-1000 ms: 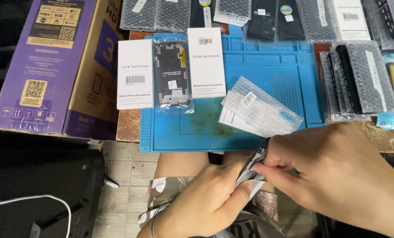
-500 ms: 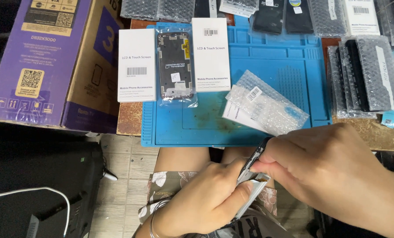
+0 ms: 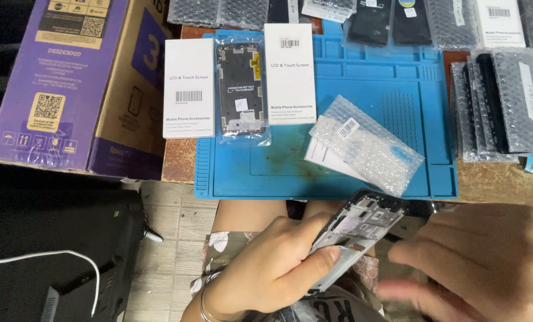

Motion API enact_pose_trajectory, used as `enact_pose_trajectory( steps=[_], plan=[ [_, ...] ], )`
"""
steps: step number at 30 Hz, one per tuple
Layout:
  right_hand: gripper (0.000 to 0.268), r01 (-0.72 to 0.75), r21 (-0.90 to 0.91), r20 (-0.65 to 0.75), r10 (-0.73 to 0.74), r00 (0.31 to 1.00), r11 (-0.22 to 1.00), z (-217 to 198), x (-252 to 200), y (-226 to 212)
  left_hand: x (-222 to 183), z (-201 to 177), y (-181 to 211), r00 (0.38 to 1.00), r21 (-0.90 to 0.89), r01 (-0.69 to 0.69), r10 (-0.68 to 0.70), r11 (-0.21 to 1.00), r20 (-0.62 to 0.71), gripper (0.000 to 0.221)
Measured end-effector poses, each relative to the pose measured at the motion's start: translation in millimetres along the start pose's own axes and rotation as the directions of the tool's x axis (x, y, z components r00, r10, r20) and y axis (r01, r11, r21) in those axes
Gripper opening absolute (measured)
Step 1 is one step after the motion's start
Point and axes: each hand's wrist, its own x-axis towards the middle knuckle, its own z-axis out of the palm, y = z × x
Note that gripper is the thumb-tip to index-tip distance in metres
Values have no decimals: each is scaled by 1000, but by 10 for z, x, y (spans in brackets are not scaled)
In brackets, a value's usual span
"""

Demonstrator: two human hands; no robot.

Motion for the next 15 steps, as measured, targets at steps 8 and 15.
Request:
enact_pose_trajectory(
  steps=[8, 15],
  plan=[
    [26, -280, -122, -80, 272, 959, 952, 68, 114, -98, 34, 40, 128, 998, -53, -3, 7, 999, 67, 30],
    [35, -165, -250, -19, 165, 986, 954, 92, 148, -87, 17, 84, 84, 997, 49, 46, -49, 998, 60, 31]
  ],
)
